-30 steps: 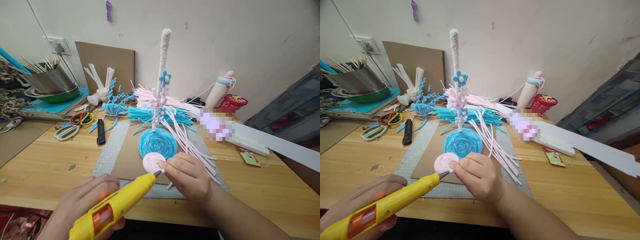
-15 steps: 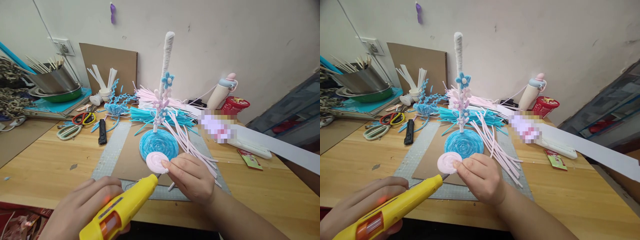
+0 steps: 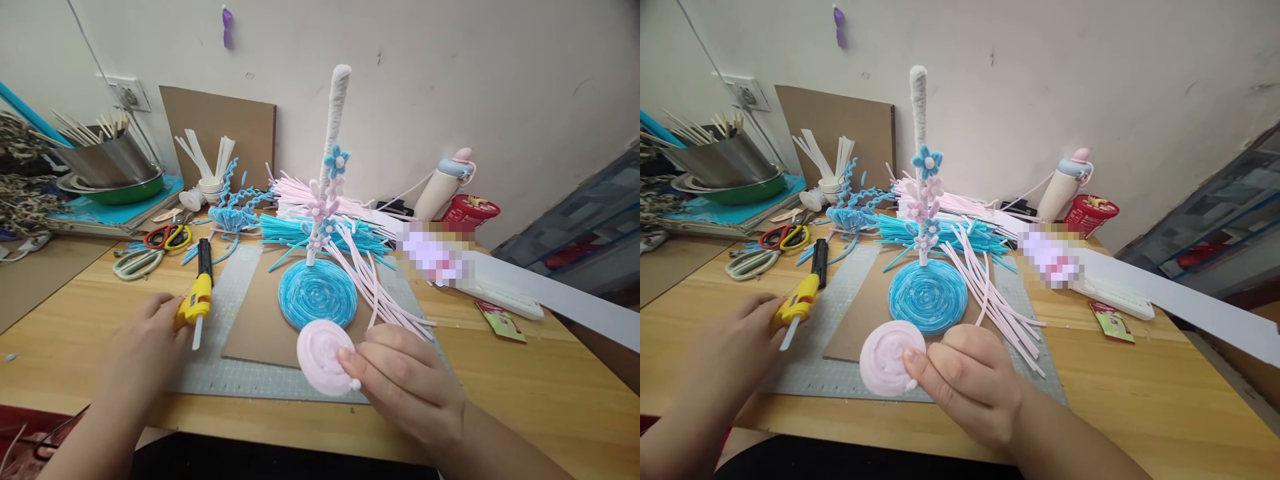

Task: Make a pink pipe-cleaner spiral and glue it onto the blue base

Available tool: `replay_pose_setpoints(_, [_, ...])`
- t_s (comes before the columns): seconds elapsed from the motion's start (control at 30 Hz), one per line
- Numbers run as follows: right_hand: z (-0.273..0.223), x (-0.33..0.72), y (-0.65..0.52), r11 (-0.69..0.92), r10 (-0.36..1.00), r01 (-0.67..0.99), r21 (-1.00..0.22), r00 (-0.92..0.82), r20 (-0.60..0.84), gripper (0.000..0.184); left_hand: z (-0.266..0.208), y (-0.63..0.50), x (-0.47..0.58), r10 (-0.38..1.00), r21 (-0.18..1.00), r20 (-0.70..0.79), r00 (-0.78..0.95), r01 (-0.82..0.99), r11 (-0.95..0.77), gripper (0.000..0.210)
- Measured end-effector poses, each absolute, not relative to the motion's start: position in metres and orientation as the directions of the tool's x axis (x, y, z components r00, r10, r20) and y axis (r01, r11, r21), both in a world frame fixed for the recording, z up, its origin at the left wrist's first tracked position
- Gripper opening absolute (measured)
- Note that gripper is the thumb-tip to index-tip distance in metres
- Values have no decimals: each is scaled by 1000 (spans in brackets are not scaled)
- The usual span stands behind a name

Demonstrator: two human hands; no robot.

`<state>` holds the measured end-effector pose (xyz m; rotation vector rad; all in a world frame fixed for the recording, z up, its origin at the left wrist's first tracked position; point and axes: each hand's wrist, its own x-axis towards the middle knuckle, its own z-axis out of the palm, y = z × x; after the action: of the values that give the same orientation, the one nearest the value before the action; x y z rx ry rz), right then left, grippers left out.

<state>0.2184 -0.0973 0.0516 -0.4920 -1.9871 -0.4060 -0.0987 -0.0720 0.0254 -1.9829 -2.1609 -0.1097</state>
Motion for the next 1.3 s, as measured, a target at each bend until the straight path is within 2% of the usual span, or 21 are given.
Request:
replay_pose_setpoints(0.1, [59,222,-101,874,194,481,75,-485,853,12,13,-63,-105,987,-92,160,-12,995,27,38])
replay_pose_setpoints(0.23, [59,222,-100,884,212,462,68,-528,822,13,22,-74,-94,947,-157,320,23,987,29,36])
replay_pose_setpoints(0.27, [56,219,-98,888,217,457,52,-517,828,15,30,-81,-86,932,-127,362,16,991,32,37])
replay_pose_setpoints(0.3, [52,217,-95,893,230,449,24,-503,833,16,37,-89,-76,906,-54,420,47,998,-27,36])
replay_pose_setpoints(0.33, [48,214,-93,904,238,428,-9,-485,841,18,45,-98,-64,839,50,539,71,992,-116,31])
replay_pose_setpoints(0.37, [44,211,-90,913,257,405,-50,-475,842,19,51,-106,-52,757,118,640,131,957,-265,28])
replay_pose_setpoints(0.43, [37,207,-85,922,305,364,-131,-478,824,20,57,-120,-30,612,76,707,354,823,-563,29])
replay_pose_setpoints(0.5, [32,204,-81,917,361,345,-202,-495,791,19,56,-126,-13,494,-18,735,464,742,-670,33])
replay_pose_setpoints(0.53, [31,203,-80,910,385,344,-231,-497,777,17,55,-126,-7,482,-27,736,476,732,-681,34])
replay_pose_setpoints(0.73, [33,201,-81,878,475,340,-338,-527,705,15,54,-110,5,588,135,690,423,722,-678,42])
replay_pose_setpoints(0.87, [35,201,-80,856,517,303,-420,-535,668,19,63,-104,4,690,291,545,477,664,-689,34])
replay_pose_setpoints(0.97, [35,201,-78,845,530,264,-465,-532,661,21,68,-102,2,719,366,453,527,625,-689,30])
replay_pose_setpoints(1.3, [35,201,-77,816,563,242,-525,-538,627,18,71,-96,2,703,397,425,570,581,-711,33])
